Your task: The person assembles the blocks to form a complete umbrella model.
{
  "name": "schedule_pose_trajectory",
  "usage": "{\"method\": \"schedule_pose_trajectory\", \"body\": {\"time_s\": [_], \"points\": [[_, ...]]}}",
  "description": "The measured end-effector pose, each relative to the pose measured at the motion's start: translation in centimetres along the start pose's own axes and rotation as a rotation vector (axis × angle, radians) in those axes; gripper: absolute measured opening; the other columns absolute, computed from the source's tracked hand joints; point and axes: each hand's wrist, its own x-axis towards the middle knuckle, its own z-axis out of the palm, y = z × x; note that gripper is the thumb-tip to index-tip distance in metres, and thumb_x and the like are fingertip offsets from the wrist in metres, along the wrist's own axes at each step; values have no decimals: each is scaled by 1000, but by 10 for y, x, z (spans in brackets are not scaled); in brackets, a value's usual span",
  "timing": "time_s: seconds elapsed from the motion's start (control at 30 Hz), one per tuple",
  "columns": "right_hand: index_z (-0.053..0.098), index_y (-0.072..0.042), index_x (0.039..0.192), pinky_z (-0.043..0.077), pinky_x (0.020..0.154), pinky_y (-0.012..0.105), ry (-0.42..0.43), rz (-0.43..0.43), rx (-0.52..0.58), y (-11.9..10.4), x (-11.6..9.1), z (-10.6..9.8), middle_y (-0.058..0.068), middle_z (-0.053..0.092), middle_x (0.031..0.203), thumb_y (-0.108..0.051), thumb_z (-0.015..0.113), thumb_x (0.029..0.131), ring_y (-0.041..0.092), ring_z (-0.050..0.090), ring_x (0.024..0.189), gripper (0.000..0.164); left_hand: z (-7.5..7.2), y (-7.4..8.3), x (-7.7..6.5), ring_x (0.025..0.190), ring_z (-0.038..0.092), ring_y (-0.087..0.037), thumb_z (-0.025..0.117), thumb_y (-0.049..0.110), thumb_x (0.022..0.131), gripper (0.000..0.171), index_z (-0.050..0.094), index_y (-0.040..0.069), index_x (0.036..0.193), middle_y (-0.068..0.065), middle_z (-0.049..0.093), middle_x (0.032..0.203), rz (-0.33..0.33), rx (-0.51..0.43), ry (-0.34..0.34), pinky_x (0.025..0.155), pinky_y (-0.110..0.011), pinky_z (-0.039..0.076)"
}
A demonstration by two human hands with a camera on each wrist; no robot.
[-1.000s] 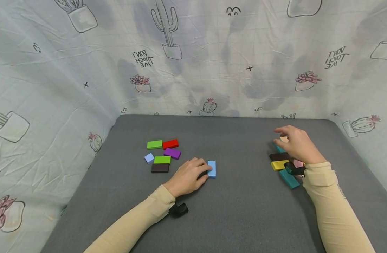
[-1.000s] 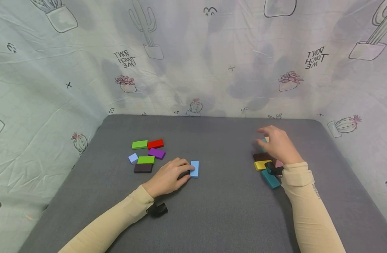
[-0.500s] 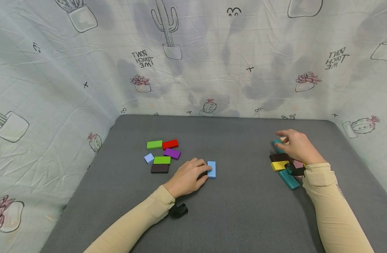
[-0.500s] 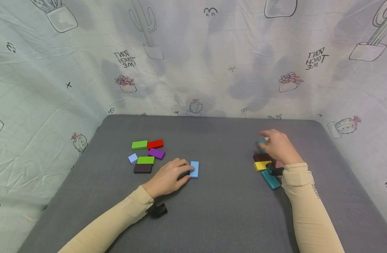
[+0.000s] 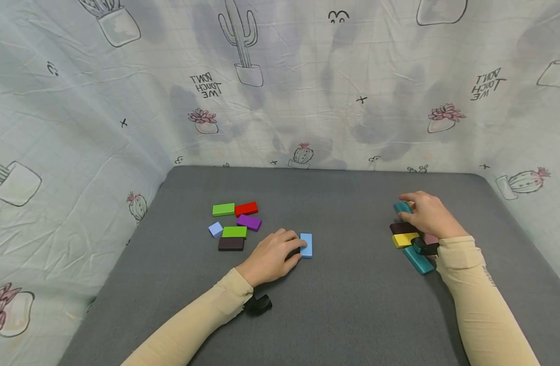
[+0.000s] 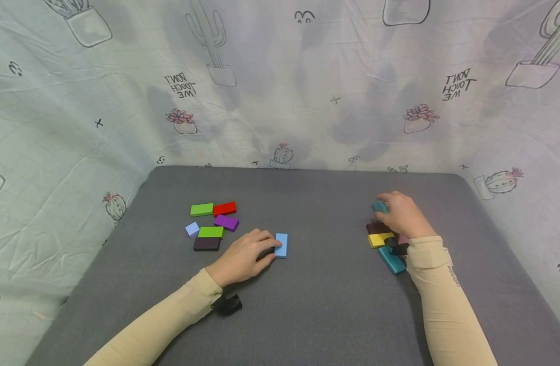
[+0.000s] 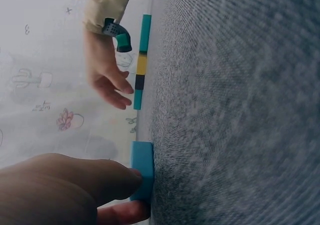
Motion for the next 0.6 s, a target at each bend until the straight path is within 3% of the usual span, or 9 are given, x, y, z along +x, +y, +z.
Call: {"method": "schedule_pose_trajectory", "body": {"time_s": [0.33,0.6], "points": [[59,13,137,52,86,62,-5,-19,-57,5,2,4,39,57,127,-12,72,95,48,62,104,50,1,0,0,97,60,-15,71,21,100,28,74,16,127,0,70,117,-8,-10,-3,81,-31,52],[62,14,133,43,102,71,-51,-9,-67,2,3,5,43,48,139,-13,69,98,61,47,126,45,1,0,0,98,59,-15,71,21,100,28,73,16,128,0,70,118,-16,-13,-10,82,-31,52]]}}
